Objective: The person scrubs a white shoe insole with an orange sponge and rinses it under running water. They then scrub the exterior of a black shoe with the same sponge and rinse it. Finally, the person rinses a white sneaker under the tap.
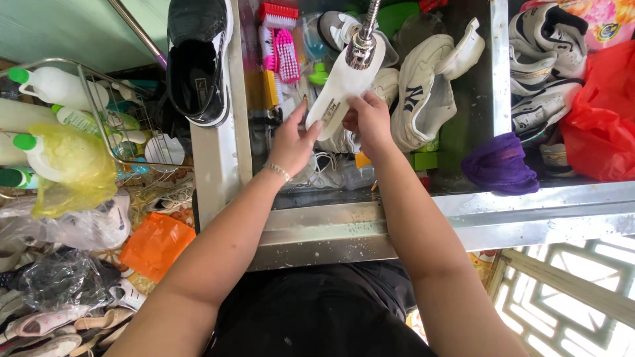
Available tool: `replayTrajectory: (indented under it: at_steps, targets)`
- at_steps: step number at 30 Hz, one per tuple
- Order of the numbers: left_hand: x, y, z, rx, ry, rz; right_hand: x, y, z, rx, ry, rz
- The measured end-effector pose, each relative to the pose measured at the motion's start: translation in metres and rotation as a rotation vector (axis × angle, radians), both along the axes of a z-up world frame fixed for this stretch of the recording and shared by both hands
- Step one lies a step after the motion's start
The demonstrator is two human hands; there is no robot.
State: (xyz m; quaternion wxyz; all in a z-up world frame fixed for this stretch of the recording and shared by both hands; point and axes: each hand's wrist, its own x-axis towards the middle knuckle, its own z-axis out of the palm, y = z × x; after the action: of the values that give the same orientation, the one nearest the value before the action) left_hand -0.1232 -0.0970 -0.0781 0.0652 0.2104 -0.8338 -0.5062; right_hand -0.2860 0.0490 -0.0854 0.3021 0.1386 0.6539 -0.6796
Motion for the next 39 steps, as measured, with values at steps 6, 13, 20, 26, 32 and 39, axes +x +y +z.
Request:
replayTrajectory:
  at_steps: [6,13,20,26,32,39]
  targets:
    - [-0.051,0.014,-0.056,0.917,0.037,0.185,-0.005,0.008,0.006,-0.109,0.054,-0.015]
    - [-0.082,0.035,-0.098,1.116,0.079,0.231,-0.023,0.024,-0.036,-0.267,0.125,-0.003]
    - [-0.072,0.032,-0.024,0.927,-0.036,0.218,-0.020,0.028,0.011,-0.144,0.094,0.016]
    - [-0.070,0.041,-0.009,0.614,-0.134,0.050,-0.045,0.058,-0.034,-0.220,0.019,-0.266]
    - [-0.066,0.004,-0.010,0.733,-0.076,0.325,-0.002,0.048,0.097,0.541,0.153,-0.004]
    - [-0.080,-0.025,-0.064,0.901,-0.142,0.566,0.018,0.019,0.002,0.739,0.093,0.514]
